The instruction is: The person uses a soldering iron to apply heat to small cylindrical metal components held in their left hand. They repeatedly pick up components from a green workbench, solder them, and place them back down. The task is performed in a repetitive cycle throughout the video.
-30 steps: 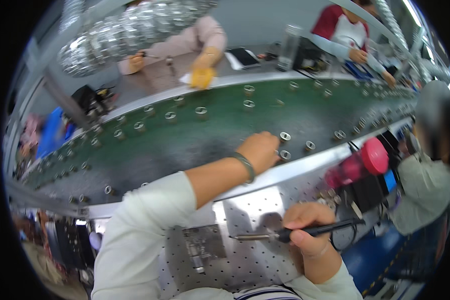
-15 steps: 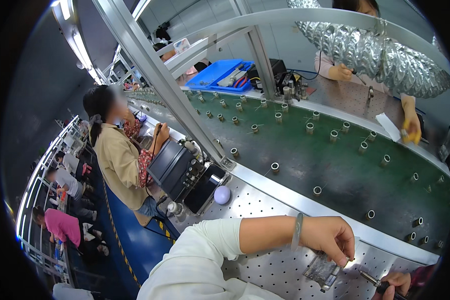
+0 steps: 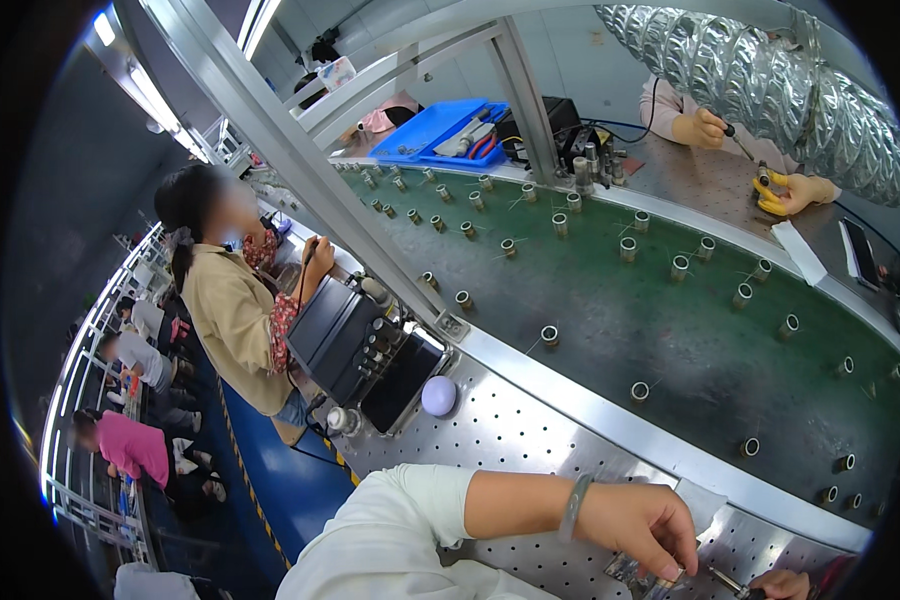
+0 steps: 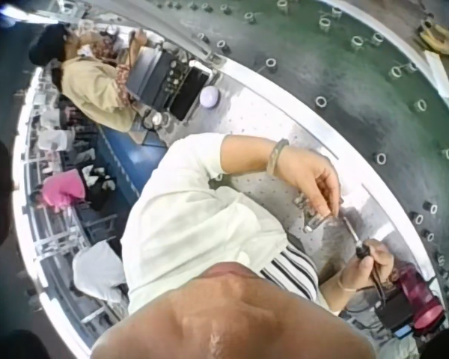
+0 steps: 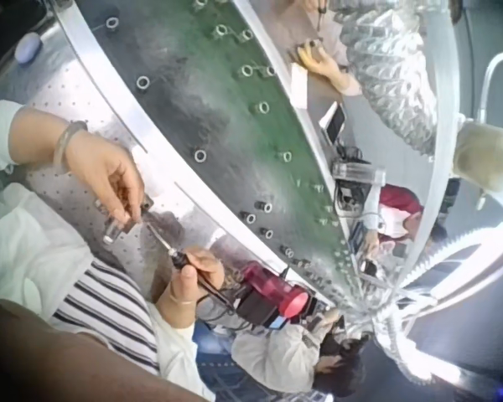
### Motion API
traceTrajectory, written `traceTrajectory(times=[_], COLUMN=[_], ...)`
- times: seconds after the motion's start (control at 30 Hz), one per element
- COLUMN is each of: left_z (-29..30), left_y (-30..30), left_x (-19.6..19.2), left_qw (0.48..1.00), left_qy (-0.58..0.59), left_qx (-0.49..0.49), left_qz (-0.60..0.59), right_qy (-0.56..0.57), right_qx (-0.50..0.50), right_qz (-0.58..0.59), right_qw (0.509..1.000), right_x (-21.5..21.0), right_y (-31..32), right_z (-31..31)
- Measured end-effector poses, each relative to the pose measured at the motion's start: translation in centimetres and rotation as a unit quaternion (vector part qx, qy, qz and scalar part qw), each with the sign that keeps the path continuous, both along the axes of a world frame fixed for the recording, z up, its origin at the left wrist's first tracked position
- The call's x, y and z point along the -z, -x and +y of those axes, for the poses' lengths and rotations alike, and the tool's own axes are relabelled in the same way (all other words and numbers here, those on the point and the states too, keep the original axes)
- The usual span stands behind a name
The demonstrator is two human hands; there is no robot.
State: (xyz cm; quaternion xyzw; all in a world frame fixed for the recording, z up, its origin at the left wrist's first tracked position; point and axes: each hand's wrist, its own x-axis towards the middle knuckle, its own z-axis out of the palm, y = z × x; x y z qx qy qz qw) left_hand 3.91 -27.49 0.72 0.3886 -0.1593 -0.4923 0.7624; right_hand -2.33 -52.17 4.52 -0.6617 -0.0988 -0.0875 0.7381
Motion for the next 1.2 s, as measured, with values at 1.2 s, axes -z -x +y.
traceTrajectory(times=[1.2], left_z=[-1.0], left_y=[-0.1], left_x=[-0.4], left_qw=[0.988], left_qy=[-0.013], left_qx=[-0.124], left_qz=[-0.086], right_qy=[-0.033], right_qx=[-0.142], right_qz=[-0.098], right_qw=[0.985], right_x=[3.1], right_y=[-1.0], right_z=[-2.5])
